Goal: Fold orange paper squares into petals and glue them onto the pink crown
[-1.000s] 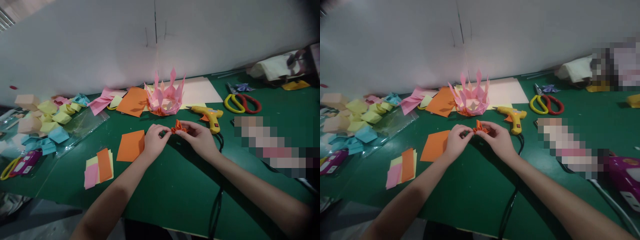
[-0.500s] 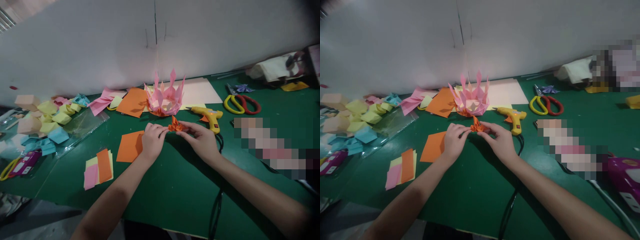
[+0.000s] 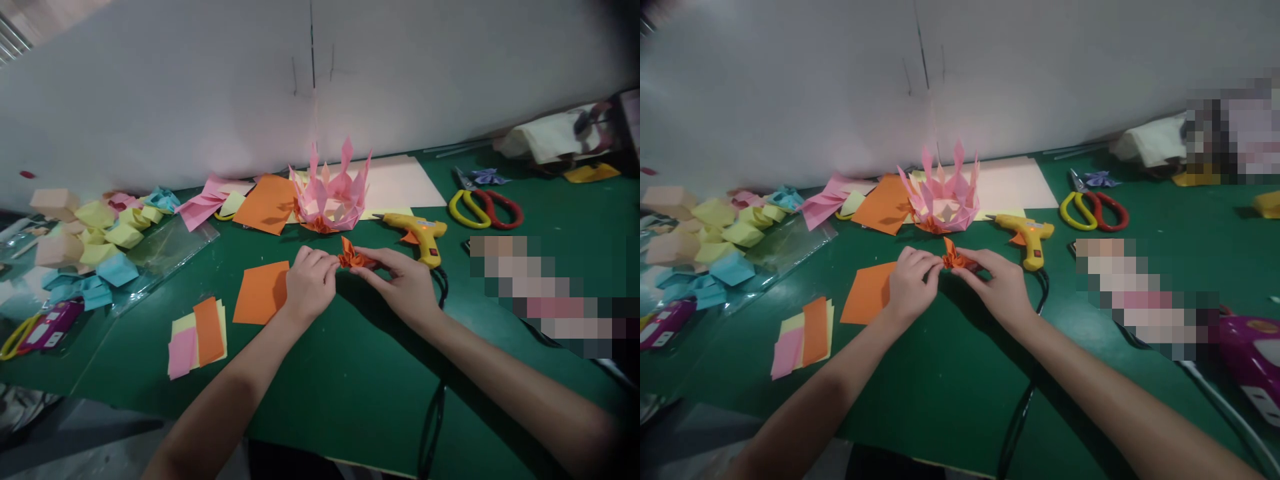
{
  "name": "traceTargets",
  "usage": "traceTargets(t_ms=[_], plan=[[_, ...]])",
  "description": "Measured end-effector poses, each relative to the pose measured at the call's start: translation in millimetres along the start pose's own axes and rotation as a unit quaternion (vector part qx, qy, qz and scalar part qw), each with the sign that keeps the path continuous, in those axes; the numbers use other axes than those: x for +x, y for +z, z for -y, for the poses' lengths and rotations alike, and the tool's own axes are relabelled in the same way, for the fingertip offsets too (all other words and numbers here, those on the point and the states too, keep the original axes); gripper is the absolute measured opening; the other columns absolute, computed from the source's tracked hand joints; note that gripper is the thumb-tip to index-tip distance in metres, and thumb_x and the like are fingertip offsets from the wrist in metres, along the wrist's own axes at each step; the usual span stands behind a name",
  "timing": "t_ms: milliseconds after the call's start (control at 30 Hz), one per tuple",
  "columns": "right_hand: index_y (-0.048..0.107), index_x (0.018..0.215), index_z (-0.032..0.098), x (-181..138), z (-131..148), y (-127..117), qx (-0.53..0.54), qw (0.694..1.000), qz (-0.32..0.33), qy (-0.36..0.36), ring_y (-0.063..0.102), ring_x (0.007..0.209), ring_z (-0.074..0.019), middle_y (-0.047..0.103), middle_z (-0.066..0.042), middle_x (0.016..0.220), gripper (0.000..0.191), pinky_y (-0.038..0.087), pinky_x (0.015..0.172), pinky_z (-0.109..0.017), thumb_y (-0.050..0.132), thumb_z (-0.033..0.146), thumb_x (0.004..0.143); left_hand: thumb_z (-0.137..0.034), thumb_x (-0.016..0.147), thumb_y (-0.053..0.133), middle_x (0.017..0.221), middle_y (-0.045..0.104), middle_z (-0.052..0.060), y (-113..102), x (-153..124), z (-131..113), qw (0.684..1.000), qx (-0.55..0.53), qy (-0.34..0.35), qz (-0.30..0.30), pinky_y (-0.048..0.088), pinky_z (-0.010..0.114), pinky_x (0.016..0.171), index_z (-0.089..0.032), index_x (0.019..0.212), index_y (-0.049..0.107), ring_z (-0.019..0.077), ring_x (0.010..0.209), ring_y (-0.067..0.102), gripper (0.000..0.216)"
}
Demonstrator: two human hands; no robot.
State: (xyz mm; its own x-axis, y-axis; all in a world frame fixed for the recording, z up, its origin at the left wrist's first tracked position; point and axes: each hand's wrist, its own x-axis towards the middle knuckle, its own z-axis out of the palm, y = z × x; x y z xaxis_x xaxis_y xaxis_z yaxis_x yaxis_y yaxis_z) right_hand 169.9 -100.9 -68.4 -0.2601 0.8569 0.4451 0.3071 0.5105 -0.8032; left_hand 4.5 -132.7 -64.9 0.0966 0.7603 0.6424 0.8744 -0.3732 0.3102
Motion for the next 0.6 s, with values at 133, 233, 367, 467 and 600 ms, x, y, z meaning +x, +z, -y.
traceTargets(t_ms=[133,233,367,467,600], plan=[[0.070,0.103,0.025,-0.3,0.7,-0.4,-0.007,1.000,0.000,-0.016,0.061,0.066,-0.0174,0.069,-0.004,0.081,0.028,0.051,0.067,-0.034,0.067,0.035,0.078,-0.015,0.084,0.053,0.074,0.068,0.004,0.0,0.7,-1.6,1.000,-0.008,0.012,-0.025,0.047,0.028,0.068,-0.018,0.078,0.067,0.0168,0.074,0.051,0.016],[0.069,0.104,0.024,-0.6,-1.2,0.0,-0.014,1.000,0.001,-0.021,0.061,0.066,-0.0170,0.069,-0.004,0.082,0.028,0.052,0.067,-0.034,0.066,0.036,0.079,-0.015,0.080,0.056,0.067,0.066,0.002,0.6,1.4,-2.7,0.999,-0.021,0.014,-0.048,0.047,0.028,0.066,-0.018,0.070,0.065,0.0156,0.070,0.051,0.014],[0.068,0.104,0.021,-0.5,-4.6,1.1,-0.013,1.000,-0.003,-0.023,0.061,0.067,-0.0158,0.069,-0.004,0.082,0.027,0.052,0.067,-0.032,0.066,0.033,0.079,-0.015,0.078,0.058,0.064,0.066,0.001,1.5,1.9,-2.9,0.998,-0.040,0.003,-0.053,0.047,0.028,0.065,-0.019,0.066,0.064,0.0148,0.067,0.052,0.015],[0.068,0.103,0.020,0.0,-7.2,1.9,0.010,1.000,-0.013,0.004,0.061,0.068,-0.0157,0.069,-0.005,0.083,0.027,0.052,0.068,-0.032,0.067,0.032,0.078,-0.018,0.078,0.062,0.069,0.069,0.002,1.0,2.6,-2.9,0.996,-0.063,-0.055,-0.033,0.048,0.029,0.065,-0.019,0.071,0.069,0.0161,0.071,0.054,0.010],[0.067,0.105,0.020,1.2,-11.0,2.7,0.061,0.995,-0.027,0.068,0.062,0.071,-0.0170,0.068,-0.005,0.085,0.032,0.053,0.071,-0.035,0.068,0.035,0.077,-0.024,0.080,0.062,0.083,0.072,0.005,-0.6,5.4,-3.2,0.967,-0.170,-0.187,0.010,0.050,0.029,0.064,-0.022,0.083,0.073,0.0181,0.082,0.061,0.011]])
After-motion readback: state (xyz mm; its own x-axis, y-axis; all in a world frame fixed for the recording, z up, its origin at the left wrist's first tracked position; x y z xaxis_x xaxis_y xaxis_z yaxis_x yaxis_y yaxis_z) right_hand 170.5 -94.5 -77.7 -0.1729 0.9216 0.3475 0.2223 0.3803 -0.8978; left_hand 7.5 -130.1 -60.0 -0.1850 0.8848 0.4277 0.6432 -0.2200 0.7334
